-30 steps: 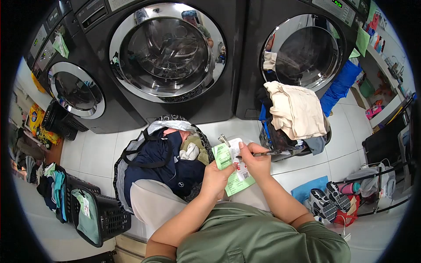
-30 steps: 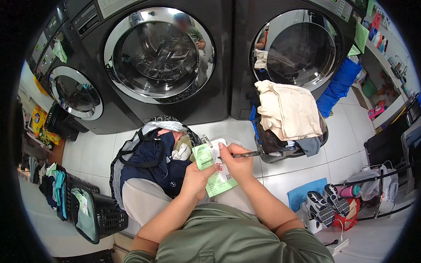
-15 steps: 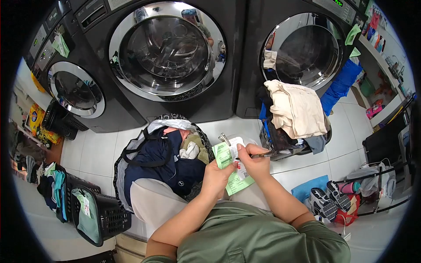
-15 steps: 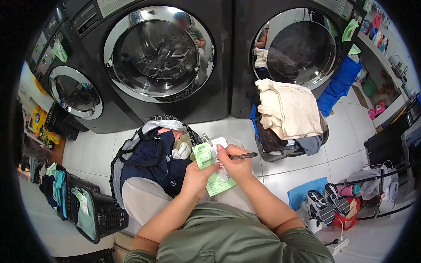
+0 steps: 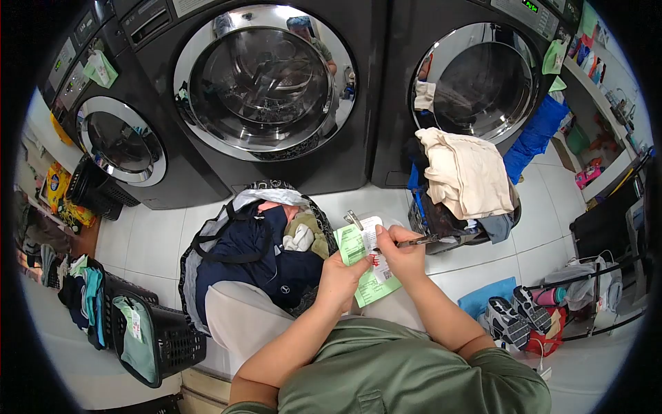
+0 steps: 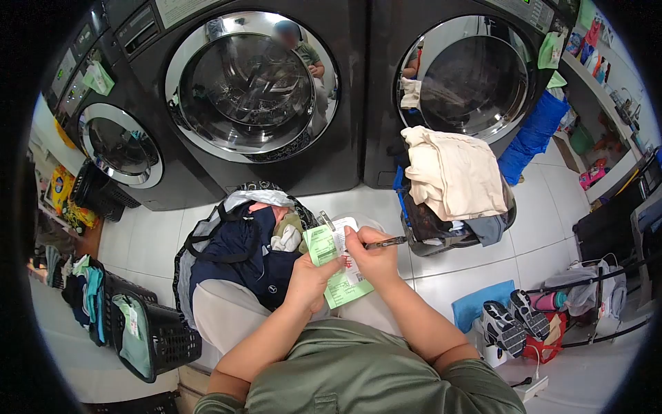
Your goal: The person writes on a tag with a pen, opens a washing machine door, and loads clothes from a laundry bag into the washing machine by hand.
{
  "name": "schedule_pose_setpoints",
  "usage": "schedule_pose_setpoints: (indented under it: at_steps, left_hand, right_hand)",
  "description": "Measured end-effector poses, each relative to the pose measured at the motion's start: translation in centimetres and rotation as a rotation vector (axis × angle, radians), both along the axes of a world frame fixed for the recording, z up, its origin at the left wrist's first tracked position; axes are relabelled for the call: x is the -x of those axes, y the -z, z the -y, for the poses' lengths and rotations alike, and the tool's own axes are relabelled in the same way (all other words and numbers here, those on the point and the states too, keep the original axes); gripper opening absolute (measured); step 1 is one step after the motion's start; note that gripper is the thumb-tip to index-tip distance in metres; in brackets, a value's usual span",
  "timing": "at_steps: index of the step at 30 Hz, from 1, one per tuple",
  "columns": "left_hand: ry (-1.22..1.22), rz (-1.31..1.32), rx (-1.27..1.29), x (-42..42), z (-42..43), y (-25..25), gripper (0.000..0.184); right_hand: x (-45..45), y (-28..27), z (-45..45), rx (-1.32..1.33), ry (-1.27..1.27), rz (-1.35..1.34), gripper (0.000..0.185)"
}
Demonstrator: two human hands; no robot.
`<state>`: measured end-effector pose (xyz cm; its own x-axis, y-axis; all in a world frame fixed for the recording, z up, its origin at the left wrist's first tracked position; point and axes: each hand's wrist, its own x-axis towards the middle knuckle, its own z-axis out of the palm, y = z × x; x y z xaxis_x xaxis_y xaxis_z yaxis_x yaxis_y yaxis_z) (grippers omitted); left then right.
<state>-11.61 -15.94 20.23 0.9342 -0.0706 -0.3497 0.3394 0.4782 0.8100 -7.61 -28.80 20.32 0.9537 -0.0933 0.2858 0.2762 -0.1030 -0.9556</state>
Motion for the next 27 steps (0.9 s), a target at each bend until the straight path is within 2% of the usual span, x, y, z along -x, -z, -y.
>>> schedule_pose_setpoints:
  at_steps: [5,8,11,12,13,15,17,18,21,22,23,25,26,27]
  left_hand:
    - [-0.003,-0.009,-0.002,-0.1,-0.1,-0.3,0.025]
    - [-0.001,-0.012,0.007,0.0,0.0,-0.2,0.026]
    - [0.005,-0.027,0.005,-0.3,-0.3,-0.1,0.03]
    - [0.008,-0.039,-0.009,-0.3,-0.5,-0.5,0.032]
    - [0.027,0.056,-0.079,-0.4,-0.7,-0.4,0.032]
    - [0.003,0.219,-0.232,-1.0,-0.9,-0.5,0.029]
    - [0.046,0.38,-0.369,-1.5,-1.0,-3.9,0.026]
    - [0.052,0.481,-0.474,-2.2,-1.3,-4.3,0.025]
    - [-0.018,0.598,-0.46,-4.4,-1.9,-6.9,0.031]
    - [-0.007,0.572,-0.332,-4.5,-2.1,-8.6,0.038]
    - [-0.097,0.653,-0.233,-4.8,-1.9,-10.0,0.038]
    - [-0.276,0.803,-0.034,-5.5,-1.7,-11.6,0.041]
    - [-0.316,0.792,-0.132,-5.4,-2.5,-10.6,0.04]
    - [-0.227,0.73,-0.192,-5.1,-3.6,-9.6,0.037]
  right_hand:
    - [-0.1,-0.1,0.0,0.027,-0.027,0.09,0.045]
    - [-0.2,0.0,0.4,-0.005,-0.058,-0.043,0.042]
    - [-0.8,-0.7,1.3,-0.163,0.02,-0.107,0.033]
    - [-1.6,-1.1,2.1,-0.343,-0.065,-0.103,0.022]
    - [-2.6,-1.7,3.0,-0.238,-0.102,0.074,0.014]
    - [-2.5,-6.7,3.5,-0.12,-0.244,-0.112,0.018]
    - [-3.1,-9.9,3.0,0.295,-0.274,0.106,0.02]
    - [-3.0,-11.7,2.1,0.314,-0.246,0.144,0.02]
    - [-6.5,-12.5,0.5,0.27,-0.193,0.113,0.024]
    - [-7.8,-13.7,-0.7,0.122,-0.221,0.204,0.028]
    - [-9.7,-15.0,-1.0,0.16,-0.213,0.249,0.029]
    - [-12.3,-22.0,-1.3,0.384,-0.135,0.416,0.027]
    - [-16.5,-23.7,-1.3,0.295,-0.14,0.515,0.025]
    - [-19.8,-26.8,-0.9,0.246,-0.159,0.48,0.023]
